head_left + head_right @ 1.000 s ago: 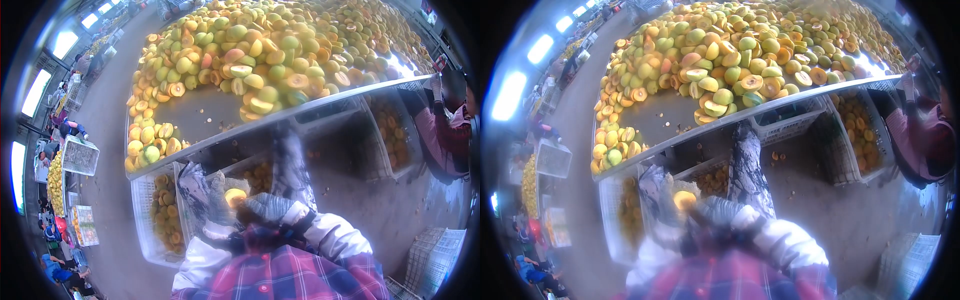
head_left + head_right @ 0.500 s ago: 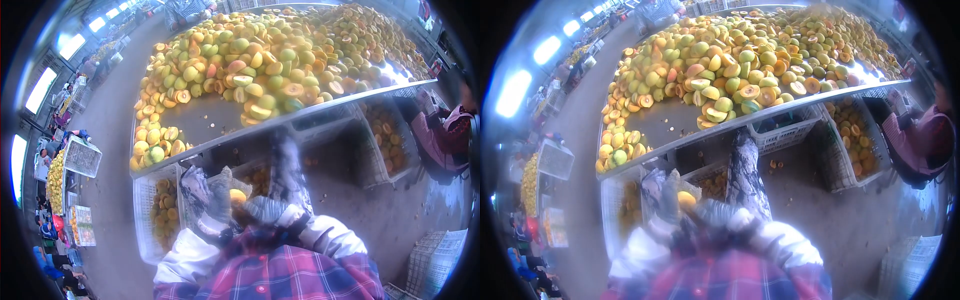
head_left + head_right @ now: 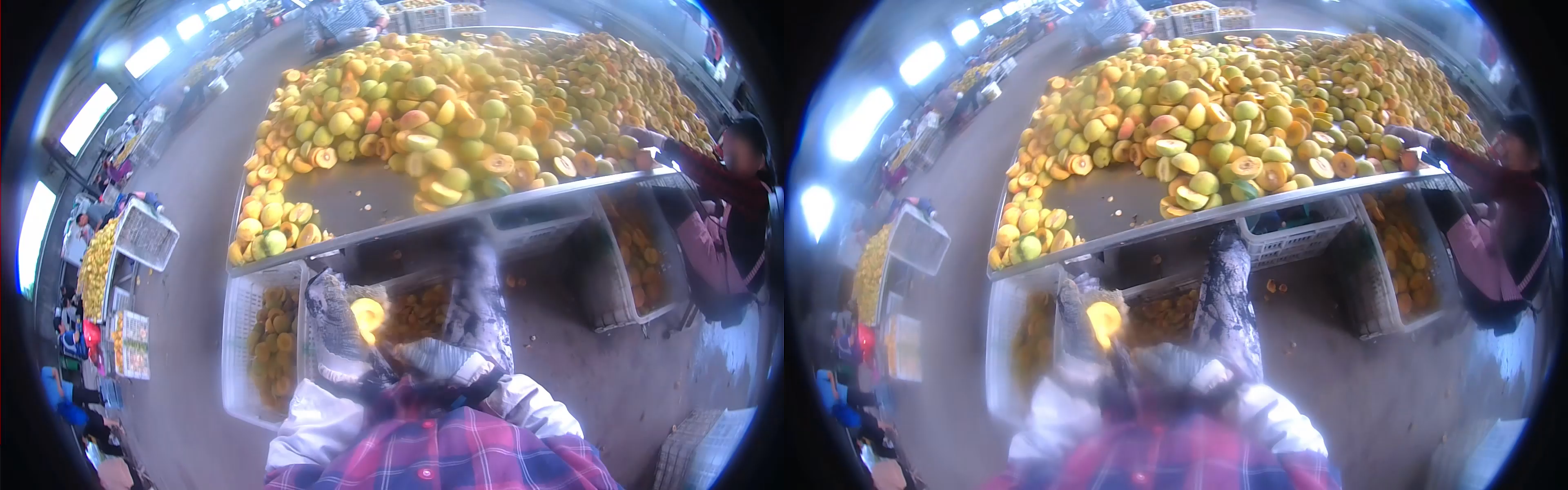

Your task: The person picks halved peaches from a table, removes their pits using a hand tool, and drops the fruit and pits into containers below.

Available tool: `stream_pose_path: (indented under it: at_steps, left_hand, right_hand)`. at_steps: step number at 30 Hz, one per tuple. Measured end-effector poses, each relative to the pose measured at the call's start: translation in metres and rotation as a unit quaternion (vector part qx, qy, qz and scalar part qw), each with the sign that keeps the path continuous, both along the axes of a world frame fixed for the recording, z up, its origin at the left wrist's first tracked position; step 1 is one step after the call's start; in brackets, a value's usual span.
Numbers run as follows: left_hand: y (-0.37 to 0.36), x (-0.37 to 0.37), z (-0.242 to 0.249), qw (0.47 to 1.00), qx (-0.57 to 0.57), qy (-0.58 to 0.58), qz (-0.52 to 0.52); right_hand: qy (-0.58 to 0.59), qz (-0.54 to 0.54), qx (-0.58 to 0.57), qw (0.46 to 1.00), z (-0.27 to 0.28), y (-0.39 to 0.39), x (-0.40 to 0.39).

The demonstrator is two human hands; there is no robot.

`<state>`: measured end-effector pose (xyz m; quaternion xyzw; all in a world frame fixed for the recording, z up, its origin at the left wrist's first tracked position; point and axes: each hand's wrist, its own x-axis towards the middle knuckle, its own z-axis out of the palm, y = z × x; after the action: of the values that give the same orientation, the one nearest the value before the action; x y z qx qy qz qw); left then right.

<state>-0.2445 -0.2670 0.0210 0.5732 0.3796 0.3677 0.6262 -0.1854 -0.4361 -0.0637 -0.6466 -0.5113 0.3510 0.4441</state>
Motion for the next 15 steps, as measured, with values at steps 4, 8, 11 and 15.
stream_pose_path:
  at_steps: [4, 8, 11, 15]
  left_hand:
    - [0.019, -0.040, 0.003, 0.867, 0.467, 0.172, 0.030]
    - [0.045, -0.086, 0.025, 0.854, 0.456, 0.240, 0.077]
    - [0.068, -0.102, 0.079, 0.730, 0.475, 0.485, 0.075]
    - [0.156, -0.075, 0.074, 0.627, 0.615, 0.463, 0.120]
  right_hand:
    - [0.118, -0.091, -0.213, 0.966, 0.087, -0.014, 0.012]
    - [0.170, -0.178, -0.144, 0.959, 0.063, -0.006, 0.018]
    - [0.179, -0.149, -0.097, 0.968, 0.037, -0.002, 0.015]
    - [0.243, -0.091, -0.197, 0.946, 0.023, 0.015, 0.032]
